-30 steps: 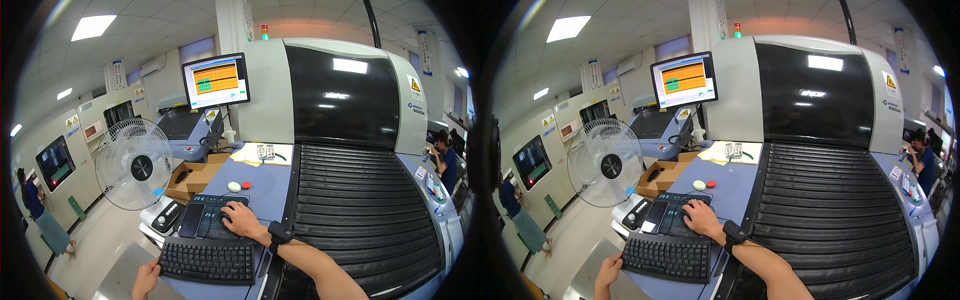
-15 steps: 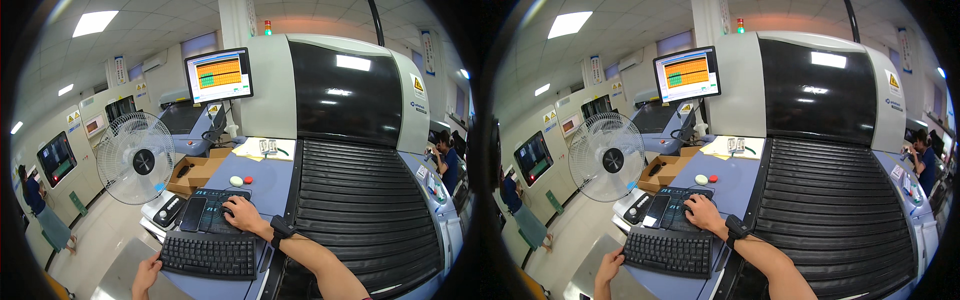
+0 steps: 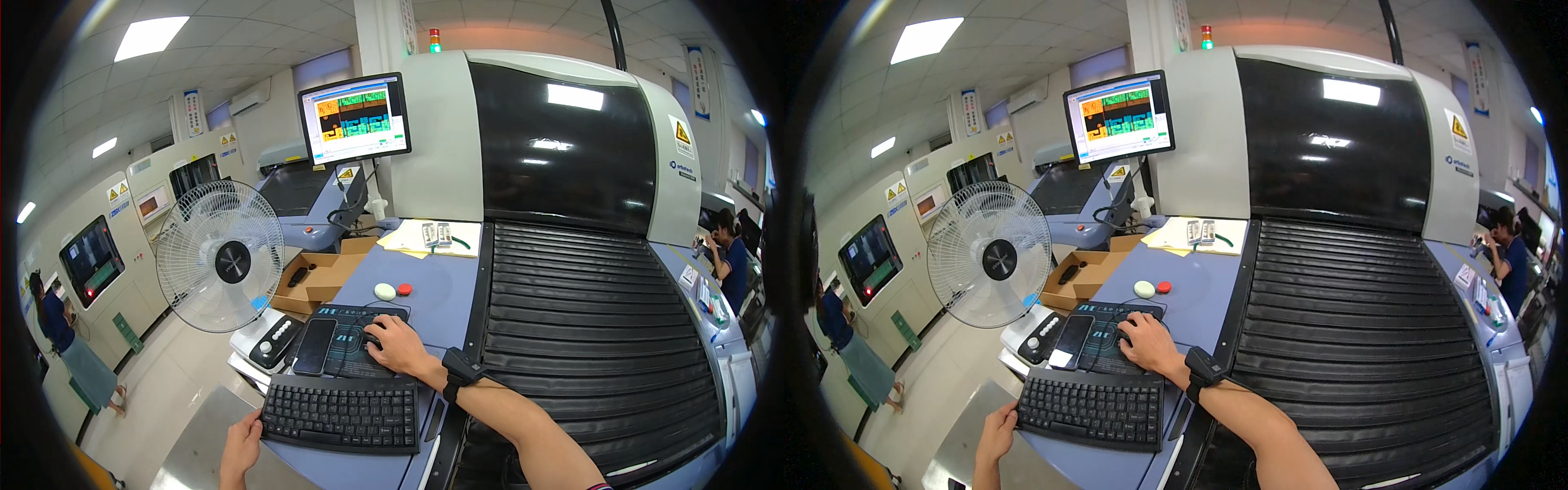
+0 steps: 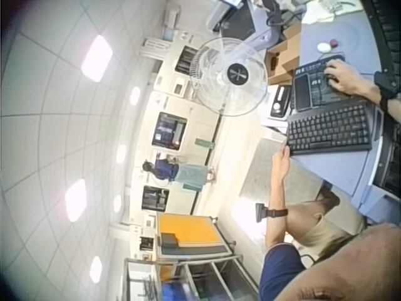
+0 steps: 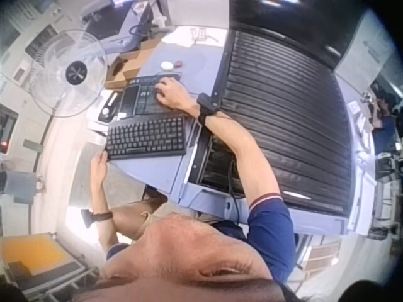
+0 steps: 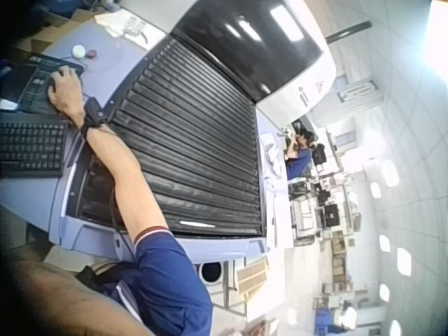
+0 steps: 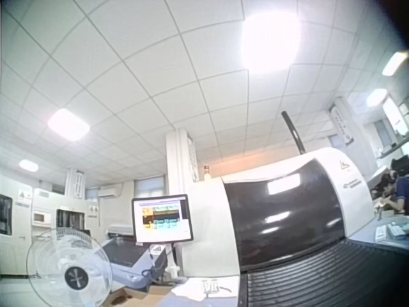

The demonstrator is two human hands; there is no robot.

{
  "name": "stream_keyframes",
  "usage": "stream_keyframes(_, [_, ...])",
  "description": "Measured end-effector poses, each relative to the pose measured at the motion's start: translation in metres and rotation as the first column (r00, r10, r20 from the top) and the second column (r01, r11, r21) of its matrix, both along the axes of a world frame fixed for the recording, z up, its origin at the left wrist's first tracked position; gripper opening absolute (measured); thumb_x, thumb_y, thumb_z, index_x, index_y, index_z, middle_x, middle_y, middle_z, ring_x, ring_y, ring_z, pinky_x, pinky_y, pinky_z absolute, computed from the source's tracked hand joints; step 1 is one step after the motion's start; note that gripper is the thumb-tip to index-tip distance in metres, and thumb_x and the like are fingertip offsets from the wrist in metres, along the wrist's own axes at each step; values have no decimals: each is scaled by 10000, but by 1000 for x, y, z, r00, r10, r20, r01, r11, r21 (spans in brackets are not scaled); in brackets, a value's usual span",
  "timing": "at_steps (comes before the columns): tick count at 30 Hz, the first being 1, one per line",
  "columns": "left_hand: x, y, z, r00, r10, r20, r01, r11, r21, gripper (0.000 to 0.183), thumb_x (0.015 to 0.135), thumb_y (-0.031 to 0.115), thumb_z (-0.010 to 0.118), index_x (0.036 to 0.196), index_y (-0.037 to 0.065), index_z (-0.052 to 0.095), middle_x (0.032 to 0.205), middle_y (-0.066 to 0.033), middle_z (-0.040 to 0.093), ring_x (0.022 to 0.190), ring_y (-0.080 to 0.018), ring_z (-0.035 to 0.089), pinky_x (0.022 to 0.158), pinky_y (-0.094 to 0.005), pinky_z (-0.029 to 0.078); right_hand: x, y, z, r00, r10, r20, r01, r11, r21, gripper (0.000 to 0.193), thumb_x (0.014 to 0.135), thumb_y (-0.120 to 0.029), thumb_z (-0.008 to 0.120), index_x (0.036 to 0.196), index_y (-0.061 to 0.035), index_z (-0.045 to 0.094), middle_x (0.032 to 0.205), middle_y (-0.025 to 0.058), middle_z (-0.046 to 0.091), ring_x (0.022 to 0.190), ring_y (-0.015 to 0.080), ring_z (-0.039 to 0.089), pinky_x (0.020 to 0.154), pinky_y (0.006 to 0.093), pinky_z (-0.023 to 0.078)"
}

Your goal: Operating an automated optical inspection (AOI) machine to check circuit board panels, using a pen to mark or point at specific areas.

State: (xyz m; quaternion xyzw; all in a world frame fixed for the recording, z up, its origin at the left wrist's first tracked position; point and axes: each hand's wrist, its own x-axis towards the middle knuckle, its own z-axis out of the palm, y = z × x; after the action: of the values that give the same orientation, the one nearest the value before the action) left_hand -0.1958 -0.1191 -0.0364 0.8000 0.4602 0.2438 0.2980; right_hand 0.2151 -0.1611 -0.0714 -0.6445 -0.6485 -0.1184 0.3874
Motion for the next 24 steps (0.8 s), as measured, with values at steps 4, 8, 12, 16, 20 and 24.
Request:
stream_keyframes(4, [0,-2,-1,1000,-14,25,13,998,62,371,1012,142,517,1307,-36,656,1037,-276,734,995,-369,737,904,-392,535,-2,0,2,1000,-6,4,6,1000,-17,335,890,-204,728,1195,-65,715,1272,150,624,1170,348,609,1013,426,520])
stream_keyframes(8, [-1,0,-1,1000,-7,7,7,999,40,373,1013,140,516,1312,-36,652,1058,-283,731,1021,-386,732,915,-399,534,-2,0,1,1000,-3,3,3,1000,-4,334,885,-204,730,1187,-63,715,1265,148,626,1161,347,612,1006,427,523])
stream_keyframes(12, [0,-1,3,1000,-15,-17,15,1000,27,377,1015,139,517,1317,-44,647,1063,-290,727,1031,-393,731,918,-404,534,0,1,0,1000,-11,7,11,1000,-1,332,881,-204,733,1182,-63,715,1262,147,627,1161,345,610,1002,427,524])
stream_keyframes(16, [0,-3,5,999,-11,-37,13,999,44,377,1015,139,519,1316,-51,645,1059,-294,726,1029,-402,729,916,-410,535,0,1,0,1000,-7,8,7,1000,0,341,878,-213,726,1181,-57,713,1259,150,627,1166,348,608,1007,436,525])
stream_keyframes(20, [1,-3,5,999,-27,-22,28,999,38,379,1016,142,519,1317,-52,644,1058,-295,726,1026,-406,728,914,-412,536,-1,-1,2,1000,-5,3,5,1000,-12,350,876,-219,721,1184,-55,711,1257,149,625,1163,353,609,1009,449,528])
stream_keyframes(24, [1,-4,5,999,-11,-41,12,1000,27,385,1017,147,516,1321,-53,642,1056,-296,726,1026,-411,726,915,-414,536,1,0,-1,1000,-5,2,5,1000,-9,351,877,-222,722,1189,-60,709,1256,143,624,1160,353,609,1010,450,528])
